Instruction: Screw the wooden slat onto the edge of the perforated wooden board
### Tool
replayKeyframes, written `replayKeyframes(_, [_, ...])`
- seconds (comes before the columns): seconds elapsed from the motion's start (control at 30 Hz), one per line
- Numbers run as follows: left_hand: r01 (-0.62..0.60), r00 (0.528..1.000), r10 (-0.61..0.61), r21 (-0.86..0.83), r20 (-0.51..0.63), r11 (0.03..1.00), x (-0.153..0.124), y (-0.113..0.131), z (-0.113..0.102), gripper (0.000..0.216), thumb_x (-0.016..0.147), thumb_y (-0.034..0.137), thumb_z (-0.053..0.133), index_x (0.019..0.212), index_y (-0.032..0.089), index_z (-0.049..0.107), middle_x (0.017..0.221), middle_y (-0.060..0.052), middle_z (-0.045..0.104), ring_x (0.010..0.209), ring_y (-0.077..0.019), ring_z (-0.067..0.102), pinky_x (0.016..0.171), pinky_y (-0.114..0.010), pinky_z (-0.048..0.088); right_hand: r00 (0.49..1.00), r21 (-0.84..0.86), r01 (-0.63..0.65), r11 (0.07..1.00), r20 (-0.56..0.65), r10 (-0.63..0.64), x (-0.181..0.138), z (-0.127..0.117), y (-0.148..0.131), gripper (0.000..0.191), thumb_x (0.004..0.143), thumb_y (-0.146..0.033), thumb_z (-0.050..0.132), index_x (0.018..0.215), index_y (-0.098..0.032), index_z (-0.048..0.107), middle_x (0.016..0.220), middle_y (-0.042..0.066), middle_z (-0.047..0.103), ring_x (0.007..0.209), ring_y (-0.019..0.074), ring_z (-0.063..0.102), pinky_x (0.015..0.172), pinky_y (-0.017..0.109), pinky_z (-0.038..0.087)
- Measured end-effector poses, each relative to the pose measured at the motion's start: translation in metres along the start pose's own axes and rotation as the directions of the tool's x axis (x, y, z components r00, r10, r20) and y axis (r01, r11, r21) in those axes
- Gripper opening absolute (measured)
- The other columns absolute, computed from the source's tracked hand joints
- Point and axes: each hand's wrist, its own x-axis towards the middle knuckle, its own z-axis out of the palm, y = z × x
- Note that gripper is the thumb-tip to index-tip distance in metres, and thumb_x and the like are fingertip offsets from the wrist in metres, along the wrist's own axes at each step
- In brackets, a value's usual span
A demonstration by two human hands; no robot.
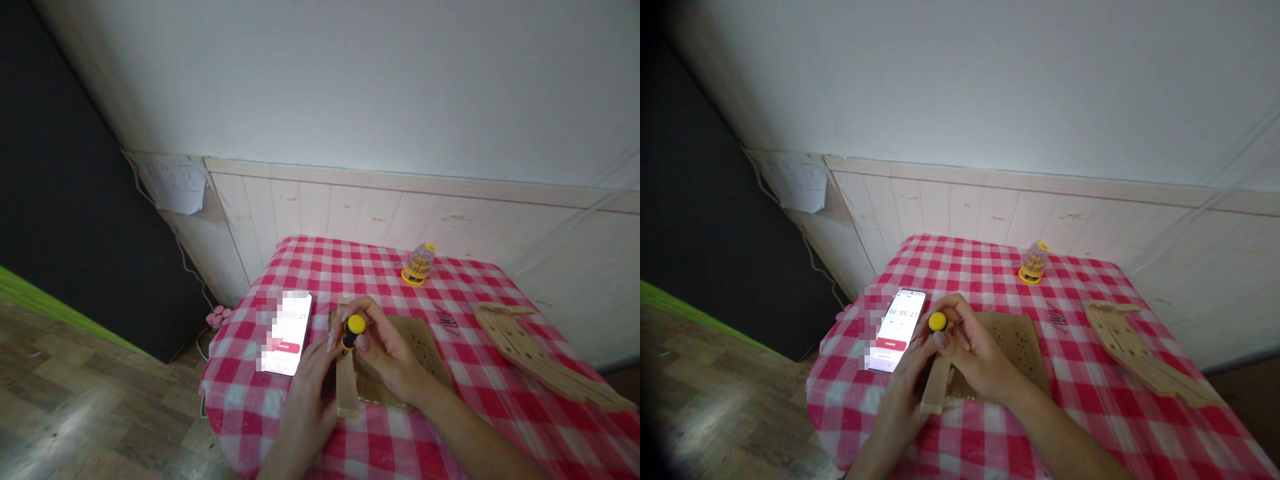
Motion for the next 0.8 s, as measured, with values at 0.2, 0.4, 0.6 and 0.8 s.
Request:
replayKeyframes(0.2, [-0.015, 1.000, 0.015, -0.003, 0.003, 1.000, 0.003, 0.001, -0.001, 0.056, 0.088, 0.018, 0.066, 0.143, 0.027, 0.057, 0.142, -0.012, 0.068, 0.130, -0.0337, 0.066, 0.104, -0.051, 0.057, 0.999, -0.016, -0.020, 1.000, -0.041, 0.020, -0.002, 0.000, 0.000, 0.027, 0.102, -0.050, 0.062, 0.123, -0.033, 0.057, 0.089, -0.001, 0.059, 0.078, 0.0168, 0.053, 0.075, 0.033, 0.048])
replayKeyframes(0.4, [-0.025, 1.000, 0.025, 0.007, -0.014, 1.000, 0.003, 0.002, 0.000, 0.055, 0.088, 0.013, 0.062, 0.141, 0.027, 0.058, 0.143, -0.011, 0.068, 0.132, -0.0324, 0.064, 0.107, -0.052, 0.055, 0.992, 0.076, -0.090, 0.993, -0.079, 0.096, -0.002, -0.001, 0.007, 0.049, 0.106, -0.063, 0.041, 0.128, -0.025, 0.063, 0.084, 0.002, 0.054, 0.079, 0.0203, 0.053, 0.078, 0.037, 0.050])
replayKeyframes(0.6, [-0.017, 1.000, 0.019, 0.059, -0.020, 0.998, -0.002, -0.003, 0.002, 0.052, 0.088, 0.017, 0.063, 0.139, 0.025, 0.060, 0.141, -0.013, 0.069, 0.131, -0.0331, 0.065, 0.106, -0.054, 0.056, 0.993, 0.041, -0.097, 0.994, -0.068, 0.100, -0.003, -0.002, 0.007, 0.043, 0.106, -0.060, 0.043, 0.121, -0.026, 0.065, 0.094, 0.005, 0.062, 0.091, 0.0223, 0.059, 0.086, 0.040, 0.051])
replayKeyframes(0.8, [-0.030, 0.999, 0.032, 0.078, -0.019, 0.996, -0.005, -0.010, 0.002, 0.053, 0.088, 0.021, 0.065, 0.141, 0.026, 0.059, 0.144, -0.013, 0.068, 0.134, -0.0347, 0.063, 0.105, -0.054, 0.057, 0.996, -0.060, -0.060, 0.996, -0.068, 0.056, 0.001, -0.001, -0.006, 0.032, 0.104, -0.057, 0.054, 0.112, -0.027, 0.061, 0.103, 0.005, 0.065, 0.094, 0.0211, 0.062, 0.090, 0.040, 0.050])
